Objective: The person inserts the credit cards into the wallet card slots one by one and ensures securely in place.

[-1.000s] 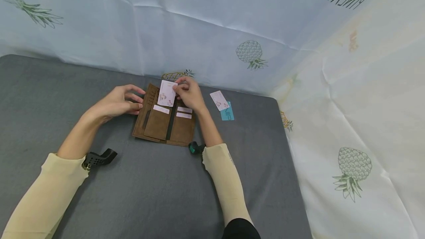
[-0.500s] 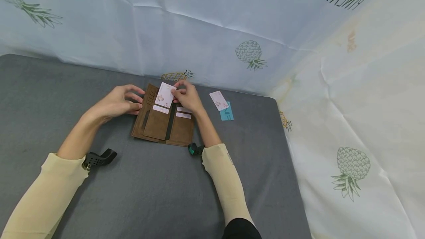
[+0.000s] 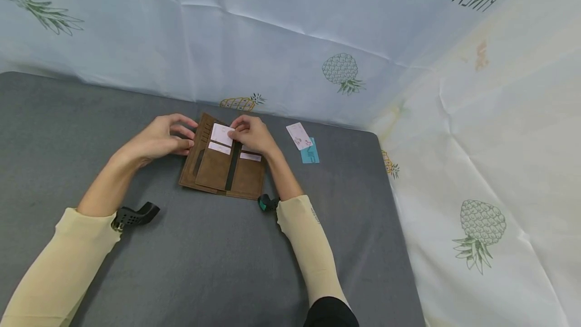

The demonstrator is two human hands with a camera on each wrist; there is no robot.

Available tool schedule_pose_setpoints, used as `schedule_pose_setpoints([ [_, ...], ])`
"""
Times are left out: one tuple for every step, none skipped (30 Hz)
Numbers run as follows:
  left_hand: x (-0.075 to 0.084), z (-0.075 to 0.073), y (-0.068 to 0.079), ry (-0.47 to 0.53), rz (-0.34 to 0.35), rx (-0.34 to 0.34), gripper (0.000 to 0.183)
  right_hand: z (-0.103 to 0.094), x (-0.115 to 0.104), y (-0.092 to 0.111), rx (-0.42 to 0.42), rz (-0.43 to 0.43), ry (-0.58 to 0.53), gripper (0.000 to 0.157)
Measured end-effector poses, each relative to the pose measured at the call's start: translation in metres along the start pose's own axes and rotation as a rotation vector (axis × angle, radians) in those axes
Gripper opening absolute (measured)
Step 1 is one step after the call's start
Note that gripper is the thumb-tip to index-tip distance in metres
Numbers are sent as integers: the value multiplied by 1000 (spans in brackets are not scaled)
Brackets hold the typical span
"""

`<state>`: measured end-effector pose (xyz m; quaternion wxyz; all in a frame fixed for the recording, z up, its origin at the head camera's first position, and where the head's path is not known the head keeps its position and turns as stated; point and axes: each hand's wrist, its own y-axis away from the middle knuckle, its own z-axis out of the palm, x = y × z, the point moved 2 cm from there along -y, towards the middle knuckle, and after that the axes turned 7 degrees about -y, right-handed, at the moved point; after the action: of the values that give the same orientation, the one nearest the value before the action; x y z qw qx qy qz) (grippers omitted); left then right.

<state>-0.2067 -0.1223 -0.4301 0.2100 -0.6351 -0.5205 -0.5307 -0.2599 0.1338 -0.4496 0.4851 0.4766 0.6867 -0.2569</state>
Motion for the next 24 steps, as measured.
schedule_pose_setpoints([
  [0, 0, 0, -3, 2, 1, 58, 0, 0, 0, -9, -1, 3, 18],
  [0, 0, 0, -7, 4, 1, 58, -1, -1, 1, -17, -4, 4, 18],
  [1, 0, 0, -8, 5, 1, 58, -1, -1, 1, -24, -7, 8, 17],
  [1, 0, 0, -10, 6, 1, 58, -1, -1, 2, -32, -11, 13, 16],
  [1, 0, 0, -10, 7, 1, 58, -1, -1, 2, -42, -16, 20, 15],
  [1, 0, 0, -10, 7, 2, 58, -2, -1, 2, -51, -20, 30, 14],
  [2, 0, 1, -12, 7, 1, 58, -2, -1, 3, -59, -25, 40, 13],
  [2, 0, 1, -11, 5, 1, 58, -2, -2, 3, -71, -29, 50, 11],
  [2, 0, 1, -11, 5, 1, 58, -2, -2, 4, -83, -32, 60, 9],
  [2, 0, 2, -12, 4, 0, 58, -2, -1, 5, -94, -35, 69, 8],
  [2, 0, 2, -13, 4, -1, 58, -2, -2, 5, -103, -38, 79, 8],
  [2, 0, 2, -13, 3, -2, 58, -2, -2, 6, -112, -42, 87, 7],
  [2, 0, 2, -14, 3, -3, 58, -2, -2, 6, -119, -46, 89, 7],
  [2, 0, 2, -16, 3, -4, 58, -2, -1, 6, -126, -50, 93, 7],
  [3, 0, 2, -16, 3, -5, 58, -2, -1, 6, -129, -54, 98, 7],
  [3, 0, 2, -16, 3, -5, 58, -2, -1, 7, -131, -59, 102, 7],
  [3, 0, 2, -15, 3, -6, 58, -2, -1, 7, -134, -62, 107, 7],
  [3, 0, 3, -16, 3, -7, 58, -2, 0, 7, -136, -64, 112, 7],
  [4, -1, 3, -18, 4, -8, 58, -2, 0, 7, -137, -64, 115, 7],
  [4, -1, 3, -19, 3, -9, 58, -3, 0, 7, -137, -63, 118, 7],
  [4, -1, 4, -19, 3, -10, 58, -3, 0, 7, -137, -61, 120, 8],
  [4, -1, 4, -20, 3, -12, 58, -3, 0, 7, -135, -58, 122, 8],
  [4, -1, 4, -20, 2, -14, 58, -3, 1, 8, -133, -56, 124, 9],
  [4, -1, 5, -21, 2, -15, 58, -3, 1, 8, -131, -55, 121, 11],
])
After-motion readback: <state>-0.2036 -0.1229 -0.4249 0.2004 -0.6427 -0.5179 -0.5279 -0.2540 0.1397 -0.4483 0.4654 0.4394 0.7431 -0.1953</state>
